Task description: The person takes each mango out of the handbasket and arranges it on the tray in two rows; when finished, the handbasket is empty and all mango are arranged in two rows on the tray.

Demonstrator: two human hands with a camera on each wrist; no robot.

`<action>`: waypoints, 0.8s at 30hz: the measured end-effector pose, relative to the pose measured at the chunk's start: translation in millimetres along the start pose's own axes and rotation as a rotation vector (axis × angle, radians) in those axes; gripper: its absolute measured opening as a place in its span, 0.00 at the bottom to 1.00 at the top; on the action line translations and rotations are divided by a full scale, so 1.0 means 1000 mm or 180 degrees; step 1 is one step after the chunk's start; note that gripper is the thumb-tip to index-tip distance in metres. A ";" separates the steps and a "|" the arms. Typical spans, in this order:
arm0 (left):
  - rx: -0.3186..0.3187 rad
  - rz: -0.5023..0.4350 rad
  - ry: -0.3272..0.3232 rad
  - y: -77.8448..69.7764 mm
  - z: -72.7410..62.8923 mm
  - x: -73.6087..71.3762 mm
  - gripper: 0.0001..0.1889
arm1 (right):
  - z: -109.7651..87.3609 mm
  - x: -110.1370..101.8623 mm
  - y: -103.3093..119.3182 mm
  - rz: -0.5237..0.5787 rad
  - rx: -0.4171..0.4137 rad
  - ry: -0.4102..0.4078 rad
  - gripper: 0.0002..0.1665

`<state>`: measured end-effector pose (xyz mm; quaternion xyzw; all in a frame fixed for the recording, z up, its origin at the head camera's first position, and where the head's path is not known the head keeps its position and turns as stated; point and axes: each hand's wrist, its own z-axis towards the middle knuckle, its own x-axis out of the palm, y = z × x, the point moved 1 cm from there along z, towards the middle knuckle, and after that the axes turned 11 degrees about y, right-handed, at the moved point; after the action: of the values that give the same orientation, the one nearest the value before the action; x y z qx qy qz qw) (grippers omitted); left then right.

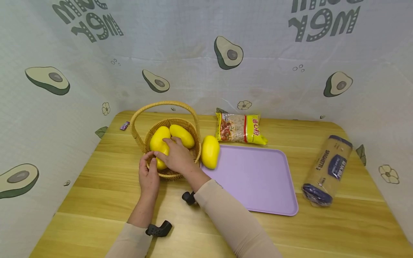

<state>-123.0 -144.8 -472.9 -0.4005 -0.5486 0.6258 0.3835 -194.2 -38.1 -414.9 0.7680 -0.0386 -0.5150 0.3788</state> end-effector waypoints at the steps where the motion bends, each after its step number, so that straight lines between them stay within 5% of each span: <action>1: 0.0000 -0.0004 0.0003 0.000 0.000 0.000 0.16 | 0.000 0.000 0.000 -0.0008 0.0005 -0.0002 0.40; 24: -0.0026 -0.0056 0.0088 -0.001 -0.001 -0.002 0.16 | -0.012 -0.010 0.005 -0.0003 -0.0024 -0.0158 0.37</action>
<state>-120.9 -145.8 -471.6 -0.4057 -0.5493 0.6145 0.3949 -187.6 -31.1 -402.2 0.7536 -0.0457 -0.5342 0.3803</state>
